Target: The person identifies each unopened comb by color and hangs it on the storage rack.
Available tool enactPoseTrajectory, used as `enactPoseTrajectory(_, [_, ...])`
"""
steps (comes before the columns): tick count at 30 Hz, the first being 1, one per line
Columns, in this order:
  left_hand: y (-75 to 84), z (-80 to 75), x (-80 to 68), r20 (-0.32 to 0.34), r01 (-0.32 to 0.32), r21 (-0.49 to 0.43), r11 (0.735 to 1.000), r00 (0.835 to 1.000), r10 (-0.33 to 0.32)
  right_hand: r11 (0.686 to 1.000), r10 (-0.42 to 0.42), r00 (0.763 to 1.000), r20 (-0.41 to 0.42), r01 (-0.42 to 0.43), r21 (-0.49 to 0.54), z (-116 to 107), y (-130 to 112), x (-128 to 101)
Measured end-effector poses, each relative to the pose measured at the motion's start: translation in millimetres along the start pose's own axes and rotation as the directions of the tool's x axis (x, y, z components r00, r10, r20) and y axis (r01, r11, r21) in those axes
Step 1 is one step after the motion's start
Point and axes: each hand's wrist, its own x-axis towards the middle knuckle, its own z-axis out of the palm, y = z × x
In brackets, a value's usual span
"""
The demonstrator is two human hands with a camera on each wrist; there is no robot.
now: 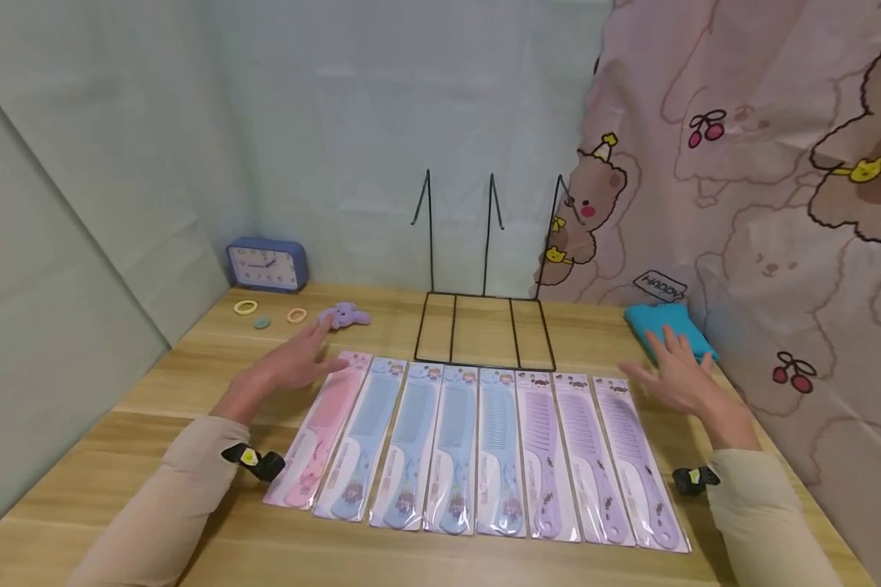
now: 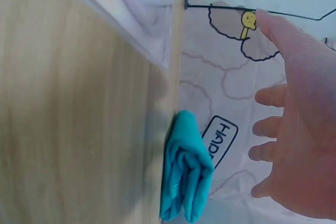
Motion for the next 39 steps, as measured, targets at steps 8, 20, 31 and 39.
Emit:
enactPoseTrajectory(8, [8.3, -3.2, -0.3, 0.061, 0.055, -0.056, 0.997, 0.997, -0.051, 0.997, -0.052, 0.998, -0.021, 0.053, 0.063, -0.3, -16.8, -0.4])
enactPoseTrajectory(20, [16.6, 6.5, 0.0, 0.11, 0.099, 0.006, 0.995, 0.989, -0.099, 0.986, -0.131, 0.991, 0.014, 0.129, 0.102, 11.9, -44.7, 7.9])
enactPoseTrajectory(31, [15.0, 13.0, 1.6, 0.073, 0.119, 0.006, 0.993, 0.99, -0.119, 0.98, -0.198, 0.976, 0.094, 0.196, 0.024, 20.3, -74.5, 31.8])
enactPoseTrajectory(39, [17.6, 14.5, 3.6, 0.115, 0.183, -0.155, 0.971, 0.979, -0.167, 0.97, -0.237, 0.956, 0.176, 0.224, 0.09, 35.5, -82.1, 53.0])
